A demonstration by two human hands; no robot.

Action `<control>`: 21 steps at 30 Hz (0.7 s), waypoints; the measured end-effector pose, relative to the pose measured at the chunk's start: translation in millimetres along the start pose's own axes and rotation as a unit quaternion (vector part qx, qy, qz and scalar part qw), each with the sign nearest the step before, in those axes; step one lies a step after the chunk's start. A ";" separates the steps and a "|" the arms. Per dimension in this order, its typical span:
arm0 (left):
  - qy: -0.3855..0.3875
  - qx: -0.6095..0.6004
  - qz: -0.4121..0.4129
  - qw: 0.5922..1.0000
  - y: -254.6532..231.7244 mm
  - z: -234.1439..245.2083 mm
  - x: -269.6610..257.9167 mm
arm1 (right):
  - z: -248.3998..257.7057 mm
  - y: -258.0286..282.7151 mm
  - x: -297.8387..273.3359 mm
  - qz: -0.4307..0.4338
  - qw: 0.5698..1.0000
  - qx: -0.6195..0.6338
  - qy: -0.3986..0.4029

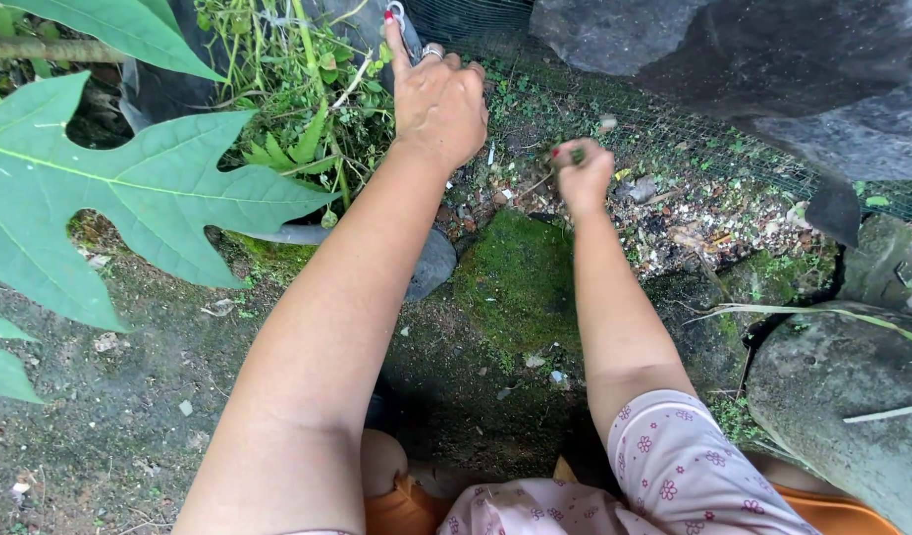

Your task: The person is weeding, pruning, and cleaning up a small garden bed and various potted plants.

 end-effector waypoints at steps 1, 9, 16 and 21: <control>-0.005 0.016 -0.004 1.000 0.4 -4.6 0.7 | 13.4 -1.9 3.8 -0.117 0.987 0.110 0.017; -0.021 0.012 -0.004 1.000 -1.4 1.5 -1.8 | 16.7 47.4 -14.0 -0.114 0.959 0.100 0.240; -0.037 -0.008 -0.011 0.999 -1.1 4.2 0.3 | -49.3 27.0 -33.2 0.073 0.987 -0.027 0.144; -0.030 -0.007 -0.014 0.999 -0.7 3.4 -1.7 | 11.0 5.4 -5.6 -0.094 0.966 0.221 0.097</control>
Point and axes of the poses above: each hand's wrist, its own x-axis towards the middle knuckle, its own z-axis out of the back of the hand, y = z × x, the point moved 4 cm from there along x, towards the middle knuckle, and after that the axes turned 11 degrees about -y, right-handed, at the moved point
